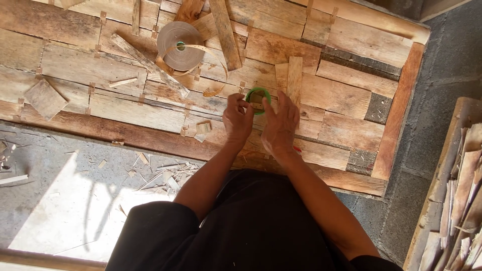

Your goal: Fitting and taping thin wood strips onto a flat surface to create a decorative pattern.

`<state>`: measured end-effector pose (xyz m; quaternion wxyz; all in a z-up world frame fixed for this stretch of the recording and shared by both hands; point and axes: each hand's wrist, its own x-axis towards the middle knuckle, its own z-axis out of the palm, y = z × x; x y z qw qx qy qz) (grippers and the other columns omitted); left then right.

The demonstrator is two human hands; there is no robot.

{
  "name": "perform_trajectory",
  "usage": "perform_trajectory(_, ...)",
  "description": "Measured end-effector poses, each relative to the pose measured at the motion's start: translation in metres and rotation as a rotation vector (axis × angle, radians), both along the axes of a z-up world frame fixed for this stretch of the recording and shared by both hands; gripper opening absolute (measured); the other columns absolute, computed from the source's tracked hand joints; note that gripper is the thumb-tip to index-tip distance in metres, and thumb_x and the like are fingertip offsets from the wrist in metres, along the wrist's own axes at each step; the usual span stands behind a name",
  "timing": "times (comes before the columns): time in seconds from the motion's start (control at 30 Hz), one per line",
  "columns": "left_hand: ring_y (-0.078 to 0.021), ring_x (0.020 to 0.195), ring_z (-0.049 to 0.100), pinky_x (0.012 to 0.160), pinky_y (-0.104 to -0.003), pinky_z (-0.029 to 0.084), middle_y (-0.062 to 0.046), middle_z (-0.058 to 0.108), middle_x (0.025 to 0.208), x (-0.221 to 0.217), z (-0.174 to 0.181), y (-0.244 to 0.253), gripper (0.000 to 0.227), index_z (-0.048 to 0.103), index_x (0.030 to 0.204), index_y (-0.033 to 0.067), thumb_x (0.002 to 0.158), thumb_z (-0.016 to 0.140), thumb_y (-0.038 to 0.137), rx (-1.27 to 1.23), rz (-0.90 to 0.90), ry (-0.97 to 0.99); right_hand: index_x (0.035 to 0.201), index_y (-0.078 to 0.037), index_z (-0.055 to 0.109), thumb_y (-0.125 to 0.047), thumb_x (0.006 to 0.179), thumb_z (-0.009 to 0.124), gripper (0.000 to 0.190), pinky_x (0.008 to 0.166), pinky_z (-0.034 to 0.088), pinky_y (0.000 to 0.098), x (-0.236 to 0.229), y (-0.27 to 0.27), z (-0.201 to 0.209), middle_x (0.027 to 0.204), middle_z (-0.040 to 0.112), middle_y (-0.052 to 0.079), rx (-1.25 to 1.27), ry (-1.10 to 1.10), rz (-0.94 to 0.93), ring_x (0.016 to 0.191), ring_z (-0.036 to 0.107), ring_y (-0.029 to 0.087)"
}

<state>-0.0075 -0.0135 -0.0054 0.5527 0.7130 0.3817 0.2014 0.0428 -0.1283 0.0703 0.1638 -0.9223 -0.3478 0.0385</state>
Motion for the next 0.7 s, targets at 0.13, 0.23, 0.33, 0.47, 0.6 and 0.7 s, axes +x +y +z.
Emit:
perform_trajectory(0.13,-0.0174,0.065,0.063,0.058,-0.035,0.050,-0.003,0.069,0.082,-0.002,-0.003,-0.003,0.034,0.059,0.118,0.0086,0.090,0.078,0.011,0.207,-0.069,-0.028,0.142,-0.023,0.061,0.012,0.069,0.066,0.081,0.123,0.015,0.0563,0.000,0.009,0.000,0.161,0.026,0.018,-0.163,0.153,0.003,0.151,0.023,0.042)
perform_trajectory(0.23,-0.0219,0.068,0.065,0.061,-0.038,0.051,-0.004,0.069,0.082,-0.002,0.000,0.001,0.035,0.058,0.118,0.0085,0.090,0.077,0.011,0.278,-0.108,-0.057,0.143,-0.025,0.062,0.009,0.071,0.072,0.080,0.124,0.010,0.0575,0.006,0.012,-0.006,0.165,0.022,0.015,-0.178,0.194,0.008,0.154,0.017,0.040)
perform_trajectory(0.33,-0.0269,0.071,0.065,0.066,-0.042,0.052,-0.007,0.068,0.085,-0.001,0.003,0.005,0.033,0.056,0.117,0.0078,0.091,0.075,0.008,0.315,-0.129,-0.083,0.143,-0.029,0.061,0.011,0.068,0.073,0.086,0.123,0.006,0.0579,0.008,0.009,-0.014,0.167,0.015,0.015,-0.403,0.195,0.020,0.154,0.010,0.039)
perform_trajectory(0.47,-0.0318,0.079,0.067,0.071,-0.045,0.053,-0.008,0.067,0.086,0.000,-0.003,0.005,0.036,0.055,0.115,0.0090,0.085,0.075,0.006,0.407,-0.131,-0.123,0.142,-0.022,0.062,0.002,0.077,0.074,0.070,0.125,0.004,0.0600,0.008,0.004,-0.021,0.169,0.017,0.016,-0.351,0.063,0.049,0.157,0.009,0.039)
perform_trajectory(0.6,-0.0321,0.081,0.068,0.072,-0.046,0.053,-0.008,0.068,0.087,-0.002,-0.007,0.004,0.034,0.055,0.115,0.0095,0.087,0.074,0.004,0.412,-0.129,-0.072,0.142,-0.030,0.066,0.006,0.076,0.071,0.075,0.128,0.003,0.0544,0.008,0.005,-0.005,0.171,0.020,0.011,-0.319,0.156,0.072,0.159,0.010,0.034)
perform_trajectory(0.7,-0.0292,0.076,0.067,0.070,-0.043,0.053,-0.007,0.067,0.086,-0.001,-0.003,0.004,0.036,0.055,0.114,0.0090,0.083,0.073,0.002,0.420,-0.115,-0.129,0.132,-0.030,0.069,0.003,0.079,0.074,0.063,0.127,0.002,0.0569,0.012,0.003,-0.011,0.171,0.021,0.010,-0.395,0.086,0.107,0.159,0.009,0.034)
